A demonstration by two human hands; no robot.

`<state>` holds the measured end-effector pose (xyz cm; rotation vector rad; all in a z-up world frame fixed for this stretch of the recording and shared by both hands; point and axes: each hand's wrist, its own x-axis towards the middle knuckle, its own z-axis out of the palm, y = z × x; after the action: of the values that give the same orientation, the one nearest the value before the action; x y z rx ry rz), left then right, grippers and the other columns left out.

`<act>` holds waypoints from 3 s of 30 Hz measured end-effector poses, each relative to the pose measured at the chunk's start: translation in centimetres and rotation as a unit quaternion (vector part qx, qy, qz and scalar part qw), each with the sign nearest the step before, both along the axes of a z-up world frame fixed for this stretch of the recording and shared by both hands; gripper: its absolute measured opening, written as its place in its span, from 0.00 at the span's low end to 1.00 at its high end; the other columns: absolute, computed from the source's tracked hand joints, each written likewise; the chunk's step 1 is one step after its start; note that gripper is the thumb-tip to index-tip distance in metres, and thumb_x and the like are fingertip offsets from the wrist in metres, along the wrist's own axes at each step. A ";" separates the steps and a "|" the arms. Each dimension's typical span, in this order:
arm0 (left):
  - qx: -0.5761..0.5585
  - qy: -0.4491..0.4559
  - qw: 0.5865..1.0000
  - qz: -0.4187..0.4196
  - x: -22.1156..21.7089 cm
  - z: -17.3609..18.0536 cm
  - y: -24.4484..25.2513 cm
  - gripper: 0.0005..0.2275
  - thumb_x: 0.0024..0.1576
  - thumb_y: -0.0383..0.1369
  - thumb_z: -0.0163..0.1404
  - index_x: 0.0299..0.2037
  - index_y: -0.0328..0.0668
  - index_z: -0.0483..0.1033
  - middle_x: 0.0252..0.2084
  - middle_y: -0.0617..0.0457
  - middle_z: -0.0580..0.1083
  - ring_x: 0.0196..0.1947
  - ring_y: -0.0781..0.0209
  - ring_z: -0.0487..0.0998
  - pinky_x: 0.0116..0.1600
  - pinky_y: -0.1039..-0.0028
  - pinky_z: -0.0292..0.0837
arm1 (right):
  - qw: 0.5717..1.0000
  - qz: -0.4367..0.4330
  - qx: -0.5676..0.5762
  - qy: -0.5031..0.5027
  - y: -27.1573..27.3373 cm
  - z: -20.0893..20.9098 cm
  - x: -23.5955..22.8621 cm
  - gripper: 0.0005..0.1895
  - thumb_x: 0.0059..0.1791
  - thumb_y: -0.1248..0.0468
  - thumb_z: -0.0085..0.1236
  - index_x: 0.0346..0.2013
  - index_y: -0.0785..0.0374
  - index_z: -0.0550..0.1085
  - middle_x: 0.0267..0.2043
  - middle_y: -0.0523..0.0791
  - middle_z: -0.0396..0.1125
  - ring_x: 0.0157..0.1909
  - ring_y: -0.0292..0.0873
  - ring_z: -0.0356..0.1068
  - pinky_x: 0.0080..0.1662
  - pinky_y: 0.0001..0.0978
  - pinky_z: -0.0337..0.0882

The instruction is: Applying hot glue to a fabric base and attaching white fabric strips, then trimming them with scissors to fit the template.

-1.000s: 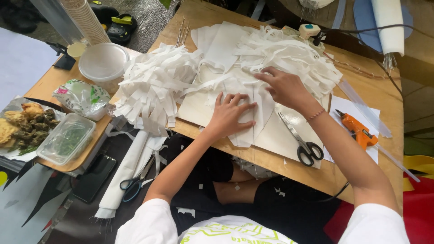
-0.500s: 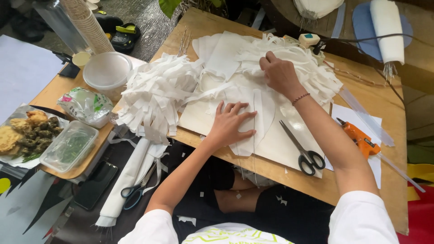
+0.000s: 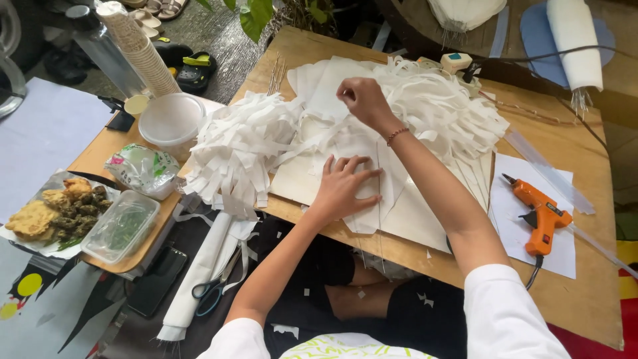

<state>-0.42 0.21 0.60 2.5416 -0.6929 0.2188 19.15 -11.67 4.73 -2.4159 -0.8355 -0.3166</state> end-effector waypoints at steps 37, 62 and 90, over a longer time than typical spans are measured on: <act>0.037 -0.008 0.999 -0.017 0.4 -0.1 0.3 0.26 0.52 0.54 0.53 0.62 0.67 0.73 0.69 0.55 0.63 0.67 0.47 0.60 0.72 0.38 0.36 | 0.988 -0.010 -0.110 -0.104 -10.8 8.5 -14.5 0.15 0.51 0.60 0.68 0.51 0.61 0.80 0.54 0.47 0.70 0.53 0.47 0.68 0.52 0.39 0.69; 0.054 0.014 0.998 -0.034 0.4 0.5 0.7 0.26 0.56 0.55 0.51 0.65 0.67 0.71 0.71 0.56 0.60 0.69 0.48 0.58 0.72 0.43 0.34 | 0.846 -0.509 -0.133 0.083 -30.1 -2.7 -32.6 0.30 0.62 0.41 0.58 0.44 0.69 0.81 0.35 0.48 0.74 0.35 0.50 0.72 0.38 0.41 0.69; 0.069 -0.007 0.997 -0.034 0.0 0.4 0.6 0.27 0.58 0.58 0.44 0.67 0.67 0.67 0.72 0.53 0.60 0.71 0.47 0.56 0.72 0.37 0.35 | 0.748 -0.139 0.586 0.279 -30.6 0.1 -31.1 0.25 0.53 0.60 0.51 0.64 0.63 0.63 0.52 0.51 0.68 0.32 0.29 0.67 0.25 0.09 0.61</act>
<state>-0.37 0.84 1.00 2.6443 -0.8242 0.1712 -11.92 -42.25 4.85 -1.2544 0.0846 -0.1240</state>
